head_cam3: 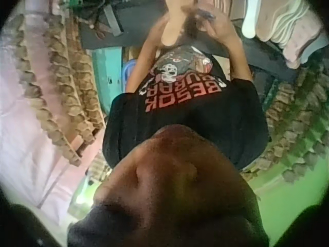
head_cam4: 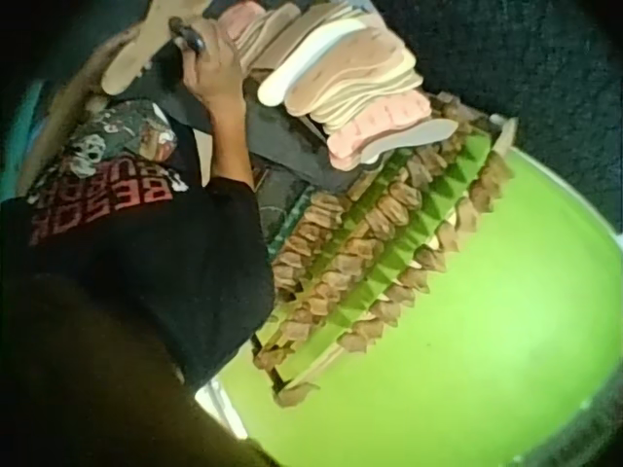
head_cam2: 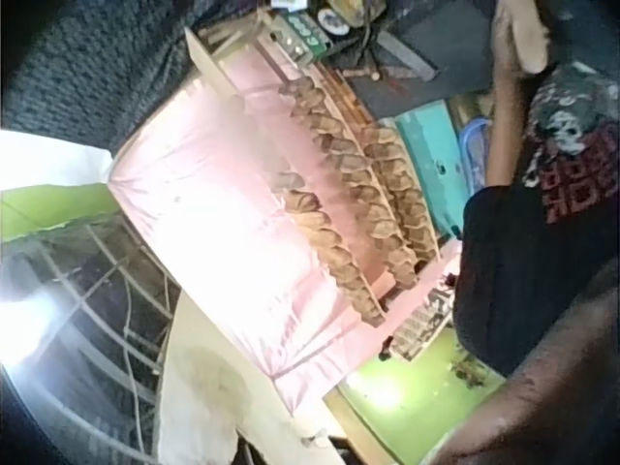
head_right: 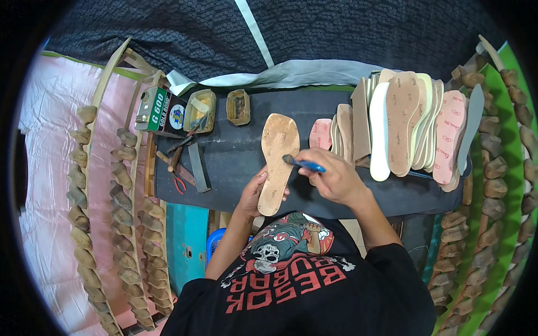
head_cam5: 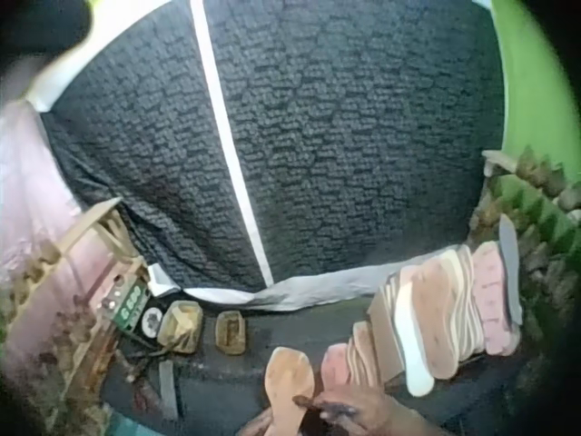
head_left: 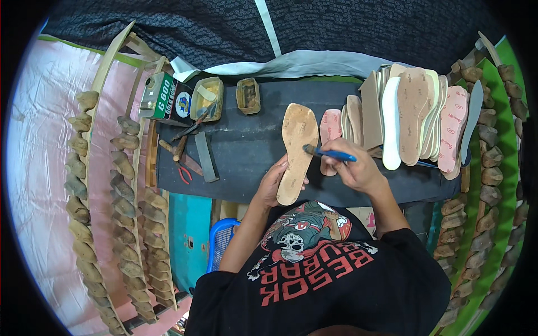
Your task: Applying glue to the bottom of shoe soles using a brush.
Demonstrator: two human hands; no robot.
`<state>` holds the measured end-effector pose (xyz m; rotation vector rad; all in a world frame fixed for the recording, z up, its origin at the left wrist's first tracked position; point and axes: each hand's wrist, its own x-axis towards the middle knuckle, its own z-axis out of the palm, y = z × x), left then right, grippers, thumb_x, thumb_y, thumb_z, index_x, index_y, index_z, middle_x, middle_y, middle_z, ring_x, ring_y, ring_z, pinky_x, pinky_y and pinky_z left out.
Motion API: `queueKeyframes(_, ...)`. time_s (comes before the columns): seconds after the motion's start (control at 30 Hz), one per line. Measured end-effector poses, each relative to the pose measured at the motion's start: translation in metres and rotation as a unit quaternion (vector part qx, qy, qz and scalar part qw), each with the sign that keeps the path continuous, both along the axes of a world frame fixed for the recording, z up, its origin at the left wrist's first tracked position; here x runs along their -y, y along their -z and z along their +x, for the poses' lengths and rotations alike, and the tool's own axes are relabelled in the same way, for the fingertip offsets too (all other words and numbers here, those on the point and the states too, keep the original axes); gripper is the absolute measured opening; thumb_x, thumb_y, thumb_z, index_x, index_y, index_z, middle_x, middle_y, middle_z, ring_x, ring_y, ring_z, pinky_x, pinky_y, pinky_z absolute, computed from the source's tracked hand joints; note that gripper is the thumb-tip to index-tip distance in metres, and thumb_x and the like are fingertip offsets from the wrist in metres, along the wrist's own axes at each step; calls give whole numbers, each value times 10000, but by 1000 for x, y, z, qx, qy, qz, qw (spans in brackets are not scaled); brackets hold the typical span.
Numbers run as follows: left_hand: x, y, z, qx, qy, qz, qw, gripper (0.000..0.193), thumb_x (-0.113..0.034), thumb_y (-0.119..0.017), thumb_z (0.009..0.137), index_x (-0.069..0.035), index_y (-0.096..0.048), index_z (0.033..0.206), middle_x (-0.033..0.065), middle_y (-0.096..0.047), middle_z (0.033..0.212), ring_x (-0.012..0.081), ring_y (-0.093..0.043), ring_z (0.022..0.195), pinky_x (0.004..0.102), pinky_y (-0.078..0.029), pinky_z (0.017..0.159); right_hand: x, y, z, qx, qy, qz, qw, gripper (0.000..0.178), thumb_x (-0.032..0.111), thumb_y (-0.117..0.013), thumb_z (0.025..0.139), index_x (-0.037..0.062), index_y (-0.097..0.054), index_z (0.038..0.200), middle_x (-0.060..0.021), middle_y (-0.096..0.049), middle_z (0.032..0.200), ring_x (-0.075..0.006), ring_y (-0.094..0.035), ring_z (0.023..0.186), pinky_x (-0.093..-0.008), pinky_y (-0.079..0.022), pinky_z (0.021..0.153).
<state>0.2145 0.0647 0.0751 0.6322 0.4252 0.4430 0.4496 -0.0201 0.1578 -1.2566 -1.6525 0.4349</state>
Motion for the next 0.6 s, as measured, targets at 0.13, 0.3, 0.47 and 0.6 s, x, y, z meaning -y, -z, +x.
queueKeyframes(0.13,-2,6,-3,3,13,-13,1000,613,-342,-428,1016,-22,-315,1526,164,-638,1145,286,-704,891,392,-599,750,-4,-5,2,32,-1,-22,999,227,46,-668,916,8,-612,1134,-146,-674,1033,-332,-679,883,-390,-534,781)
queueKeyframes(0.3,-5,4,0,5,29,-16,999,611,-341,-419,1018,-26,-306,1529,174,-646,1118,292,-705,893,396,-602,753,-13,-6,10,11,73,3,997,200,64,-649,932,-3,-598,1113,-149,-674,1034,-347,-672,884,-403,-531,783)
queueKeyframes(0.47,-14,5,-5,12,36,-16,999,602,-337,-409,1021,-21,-311,1524,196,-650,1090,298,-707,889,402,-604,749,-5,-9,2,85,4,-4,996,240,62,-677,892,10,-599,1114,-149,-670,1016,-345,-669,858,-414,-529,771)
queueKeyframes(0.6,-18,5,-9,12,50,-34,998,588,-342,-412,1020,-17,-337,1504,209,-652,1059,302,-705,878,400,-600,734,-8,-8,5,67,-34,-2,997,275,33,-691,864,21,-591,1120,-155,-669,972,-344,-665,834,-413,-526,752)
